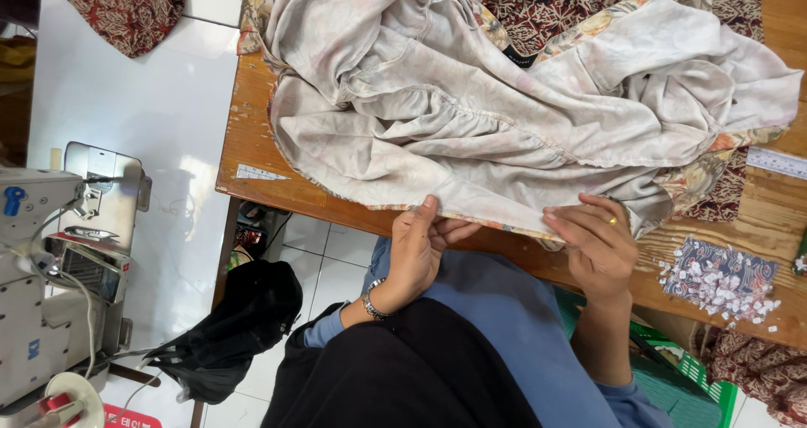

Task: The person inspects a floral-patterned blouse on a wooden table, smoothing the fabric and turning it over to examine the interior. They use scissors to trim loose threads and check the brand label before handing the garment to a coworker at a sewing machine.

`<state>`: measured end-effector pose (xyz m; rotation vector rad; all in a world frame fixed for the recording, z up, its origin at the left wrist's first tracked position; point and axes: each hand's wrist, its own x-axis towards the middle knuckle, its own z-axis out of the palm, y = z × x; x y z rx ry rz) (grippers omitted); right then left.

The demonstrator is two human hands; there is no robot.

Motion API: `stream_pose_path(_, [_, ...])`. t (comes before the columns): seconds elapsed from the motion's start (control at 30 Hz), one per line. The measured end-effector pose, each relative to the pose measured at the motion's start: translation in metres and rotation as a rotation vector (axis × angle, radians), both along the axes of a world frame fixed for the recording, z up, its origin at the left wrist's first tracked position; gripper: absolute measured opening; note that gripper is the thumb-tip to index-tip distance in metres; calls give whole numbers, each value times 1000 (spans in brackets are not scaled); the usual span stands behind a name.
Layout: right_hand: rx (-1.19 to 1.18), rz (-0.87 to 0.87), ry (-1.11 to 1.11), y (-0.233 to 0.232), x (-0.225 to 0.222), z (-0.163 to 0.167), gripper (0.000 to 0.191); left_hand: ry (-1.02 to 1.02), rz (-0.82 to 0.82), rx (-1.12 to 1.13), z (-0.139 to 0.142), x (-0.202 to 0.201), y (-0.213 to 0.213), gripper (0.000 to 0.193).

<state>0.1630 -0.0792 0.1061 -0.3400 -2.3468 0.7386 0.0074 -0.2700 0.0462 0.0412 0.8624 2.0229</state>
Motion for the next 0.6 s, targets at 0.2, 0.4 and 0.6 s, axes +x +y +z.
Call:
stream_pose_path(0.2, [141, -67, -17, 10, 28, -2, 20, -290, 199, -17, -6, -21, 6, 25])
stream_pose_path(0.4, [129, -230, 5, 39, 68, -29, 23, -342, 314, -55, -8, -43, 4, 21])
stream_pose_path(0.6, [58, -396, 21, 56, 99, -37, 31, -235, 305, -26, 2, -53, -10, 34])
